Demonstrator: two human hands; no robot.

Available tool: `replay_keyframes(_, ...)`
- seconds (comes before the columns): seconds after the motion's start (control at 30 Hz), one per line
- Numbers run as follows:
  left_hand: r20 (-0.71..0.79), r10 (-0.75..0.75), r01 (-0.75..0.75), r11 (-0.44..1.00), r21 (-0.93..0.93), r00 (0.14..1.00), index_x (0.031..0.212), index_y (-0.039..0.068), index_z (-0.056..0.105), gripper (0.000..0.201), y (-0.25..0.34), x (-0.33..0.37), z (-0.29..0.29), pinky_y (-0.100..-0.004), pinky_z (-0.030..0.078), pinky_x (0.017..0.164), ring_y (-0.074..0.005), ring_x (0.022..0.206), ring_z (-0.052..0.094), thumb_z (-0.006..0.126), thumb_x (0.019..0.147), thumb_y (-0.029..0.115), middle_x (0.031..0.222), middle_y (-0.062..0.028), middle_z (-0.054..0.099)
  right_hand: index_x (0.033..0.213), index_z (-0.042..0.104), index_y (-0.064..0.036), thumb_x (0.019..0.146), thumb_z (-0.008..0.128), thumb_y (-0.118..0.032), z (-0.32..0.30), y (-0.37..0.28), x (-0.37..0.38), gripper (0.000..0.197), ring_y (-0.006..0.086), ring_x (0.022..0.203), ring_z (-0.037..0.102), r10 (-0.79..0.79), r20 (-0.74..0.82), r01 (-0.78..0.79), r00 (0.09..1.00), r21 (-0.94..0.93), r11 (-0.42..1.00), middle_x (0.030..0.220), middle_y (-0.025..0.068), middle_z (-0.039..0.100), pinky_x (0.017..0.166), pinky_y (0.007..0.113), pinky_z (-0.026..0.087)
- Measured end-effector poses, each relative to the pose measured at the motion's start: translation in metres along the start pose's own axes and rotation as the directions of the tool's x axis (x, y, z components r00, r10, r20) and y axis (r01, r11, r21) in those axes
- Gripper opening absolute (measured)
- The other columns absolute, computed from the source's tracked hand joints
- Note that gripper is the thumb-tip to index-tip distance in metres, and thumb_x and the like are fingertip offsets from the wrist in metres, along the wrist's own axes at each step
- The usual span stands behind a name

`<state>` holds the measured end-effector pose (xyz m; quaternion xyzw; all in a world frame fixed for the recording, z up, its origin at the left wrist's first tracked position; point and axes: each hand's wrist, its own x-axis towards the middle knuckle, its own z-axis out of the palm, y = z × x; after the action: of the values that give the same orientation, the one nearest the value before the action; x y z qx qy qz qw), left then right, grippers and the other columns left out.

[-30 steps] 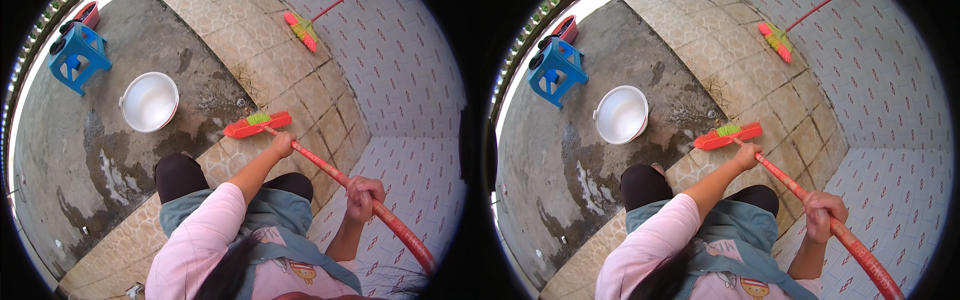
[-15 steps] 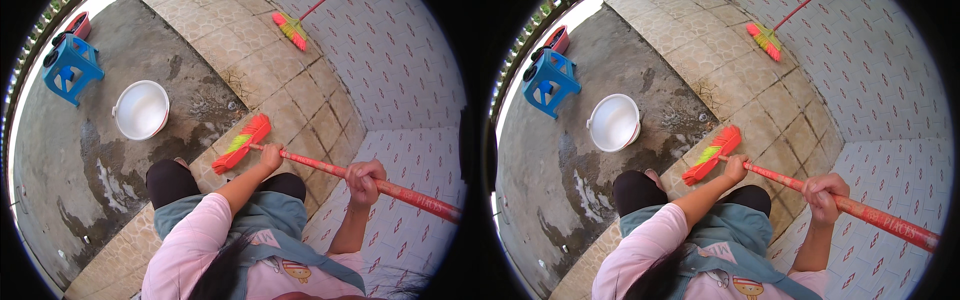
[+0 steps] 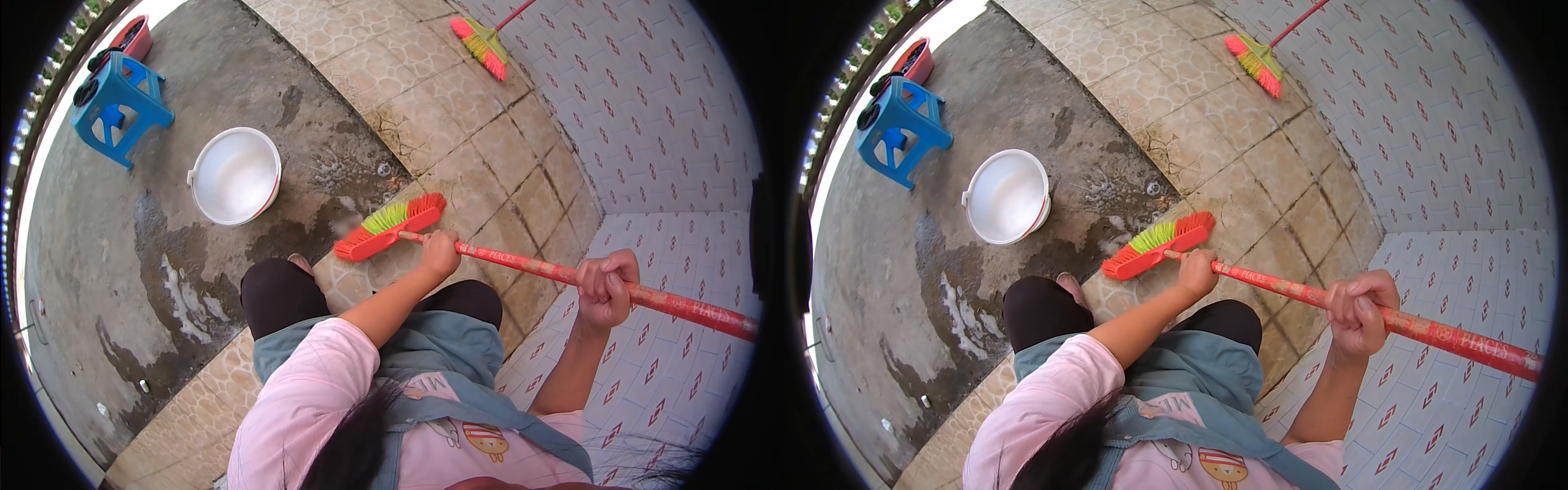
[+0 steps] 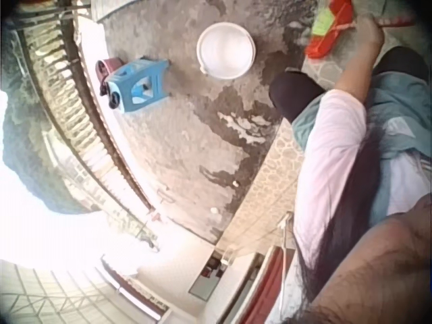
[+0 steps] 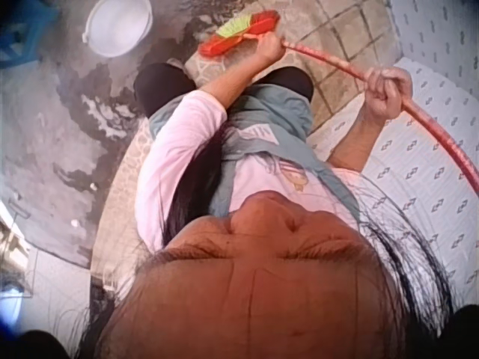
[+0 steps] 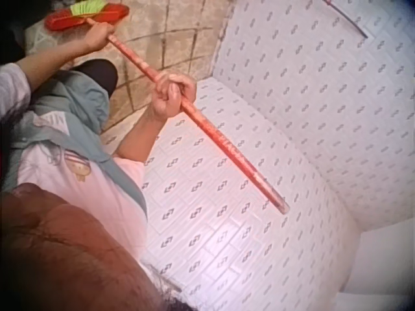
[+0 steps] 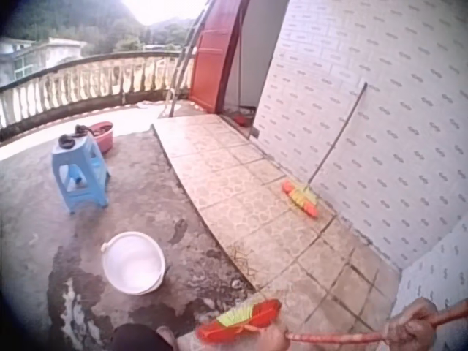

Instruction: The person sweeps a tiled balcony floor using a red broom. They move a white bucket and a wooden chair to clear the area, then sweep debris toward the edge of the balcony.

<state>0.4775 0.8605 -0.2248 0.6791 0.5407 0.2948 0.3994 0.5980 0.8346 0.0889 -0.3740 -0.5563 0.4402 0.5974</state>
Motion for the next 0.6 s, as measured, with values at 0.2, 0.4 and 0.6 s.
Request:
replay_keyframes(0.2,0.021,-0.043,0.043,0.999,-0.002,0.999,0.071,0.008,0.062,0.017,0.021,-0.02,0.02,-0.0447,0.04,0.075,-0.0304,0.082,0.058,0.063,0.081,0.021,0.075,-0.0098,0.062,0.084,0.049,0.0018,0.082,0.043,-0.005,-0.021,-0.017,0.004,0.009,0.0055,0.036,0.024,0.054,0.065,-0.054,0.996,0.007,0.999,0.046,-0.0052,0.03,0.04,0.026,0.032)
replay_keyframes(0.4,0.004,0.122,-0.122,0.992,-0.009,0.993,0.074,0.008,0.064,0.012,0.019,0.065,0.044,-0.0441,0.044,0.076,-0.0322,0.087,0.058,0.064,0.078,0.019,0.08,-0.011,0.063,0.082,0.05,0.0017,0.082,0.046,-0.003,0.007,-0.007,-0.02,0.007,0.0091,0.044,0.033,-0.077,-0.012,0.072,0.997,-0.224,0.972,0.054,0.0013,0.041,0.045,0.027,0.033)
replay_keyframes(0.6,0.123,0.141,-0.137,0.99,-0.04,0.982,0.077,0.008,0.063,0.007,0.022,0.073,0.03,-0.0465,0.044,0.081,-0.0315,0.092,0.058,0.061,0.076,0.015,0.088,-0.012,0.064,0.082,0.052,0.004,0.081,0.047,-0.001,0.034,-0.004,-0.021,0.007,0.0103,0.044,0.037,-0.102,0.039,0.109,0.994,-0.308,0.945,0.058,0.0041,0.046,0.046,0.027,0.035)
